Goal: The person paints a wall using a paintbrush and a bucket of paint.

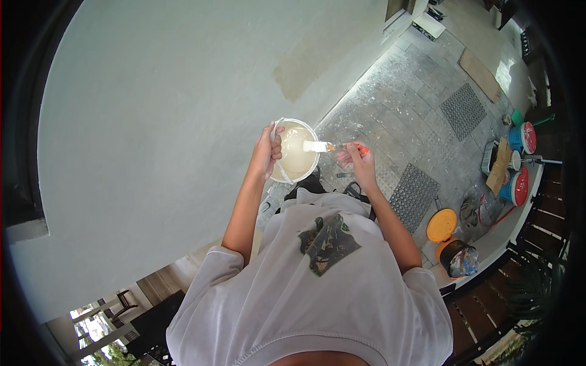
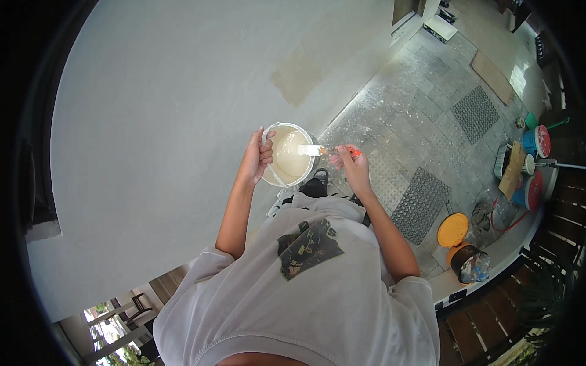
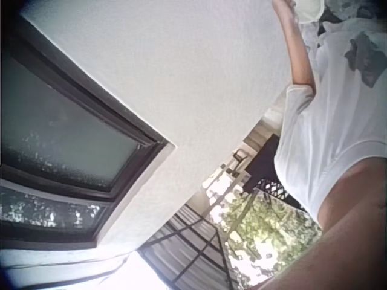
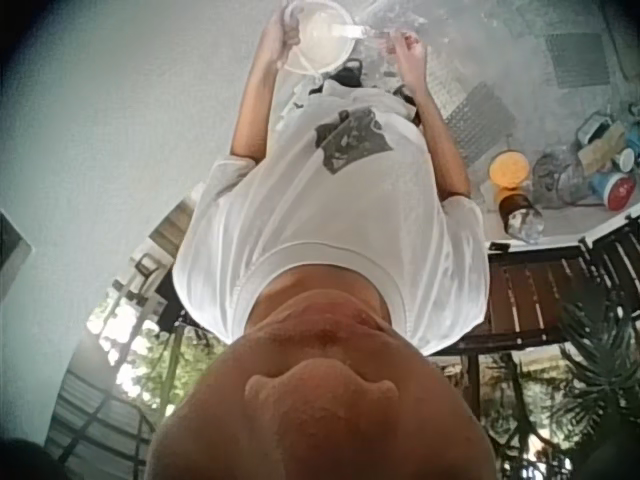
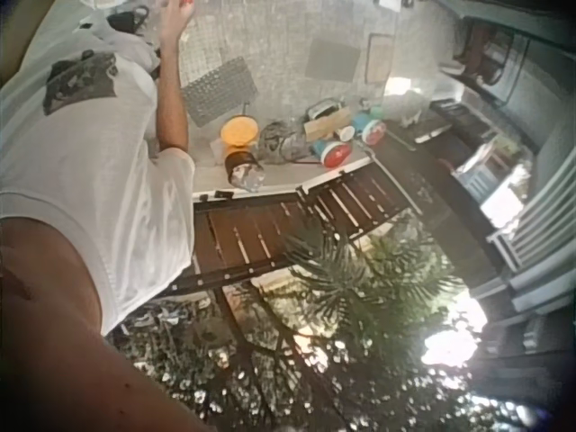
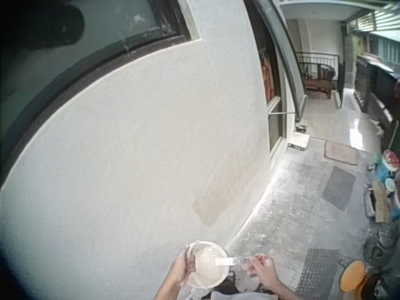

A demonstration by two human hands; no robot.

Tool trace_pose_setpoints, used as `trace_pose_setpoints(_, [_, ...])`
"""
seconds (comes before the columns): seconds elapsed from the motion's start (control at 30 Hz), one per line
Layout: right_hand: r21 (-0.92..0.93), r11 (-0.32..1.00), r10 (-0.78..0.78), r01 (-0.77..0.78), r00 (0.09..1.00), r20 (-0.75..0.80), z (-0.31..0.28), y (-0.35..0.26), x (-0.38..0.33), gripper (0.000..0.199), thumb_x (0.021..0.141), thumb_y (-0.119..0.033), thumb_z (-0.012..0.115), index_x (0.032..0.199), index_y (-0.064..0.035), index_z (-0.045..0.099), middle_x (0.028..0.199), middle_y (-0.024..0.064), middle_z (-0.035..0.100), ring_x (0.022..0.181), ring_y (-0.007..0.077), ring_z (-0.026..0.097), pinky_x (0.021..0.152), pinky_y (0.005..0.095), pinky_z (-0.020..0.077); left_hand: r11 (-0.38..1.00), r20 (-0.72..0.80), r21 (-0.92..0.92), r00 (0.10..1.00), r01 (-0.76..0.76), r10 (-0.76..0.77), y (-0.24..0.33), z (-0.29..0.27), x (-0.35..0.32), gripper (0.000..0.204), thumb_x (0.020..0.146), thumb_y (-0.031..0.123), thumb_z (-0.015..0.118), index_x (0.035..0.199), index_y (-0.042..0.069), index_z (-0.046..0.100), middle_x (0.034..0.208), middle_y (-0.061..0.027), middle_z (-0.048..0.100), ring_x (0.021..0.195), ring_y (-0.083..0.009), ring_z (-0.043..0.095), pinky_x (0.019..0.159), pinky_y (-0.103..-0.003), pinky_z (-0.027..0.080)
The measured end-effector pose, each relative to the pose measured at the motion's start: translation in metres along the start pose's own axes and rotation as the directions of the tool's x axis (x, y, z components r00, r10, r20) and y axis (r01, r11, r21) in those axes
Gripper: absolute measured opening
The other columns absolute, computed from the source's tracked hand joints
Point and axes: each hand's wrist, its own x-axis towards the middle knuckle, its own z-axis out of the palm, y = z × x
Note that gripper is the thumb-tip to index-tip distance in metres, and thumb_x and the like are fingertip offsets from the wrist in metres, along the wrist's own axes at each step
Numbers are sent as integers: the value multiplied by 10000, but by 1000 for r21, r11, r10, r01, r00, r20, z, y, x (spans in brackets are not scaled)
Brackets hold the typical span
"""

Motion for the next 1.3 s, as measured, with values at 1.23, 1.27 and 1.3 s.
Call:
trace_pose_setpoints(1.23, [73, 997, 71, -35, 808, -584, 127, 191, 173, 232, 956, -217, 516, 980, 2, 588, 838, 82, 670, 750, 117, 640, 639, 261, 524, 899, -153, -88, 886, 430, -439, -75, -139, 33, 242, 1000, 302, 359, 970, 100, 490, 581, 73, 261, 473, -29, 232, 435, -206, 211])
trace_pose_setpoints(1.27, [71, 997, 69, -33, 808, -584, 129, 191, 172, 232, 956, -217, 516, 980, 2, 588, 838, 82, 670, 750, 117, 640, 639, 261, 524, 898, -154, -80, 885, 433, -440, -77, -141, 32, 242, 1000, 300, 358, 971, 100, 491, 581, 72, 262, 472, -30, 232, 435, -205, 210])
trace_pose_setpoints(1.3, [79, 996, 76, -37, 804, -589, 131, 189, 172, 233, 956, -217, 517, 985, 3, 589, 840, 84, 670, 757, 118, 640, 643, 262, 526, 897, -154, -74, 883, 436, -443, -78, -142, 32, 241, 1001, 298, 357, 973, 100, 491, 580, 71, 263, 471, -30, 231, 435, -205, 209])
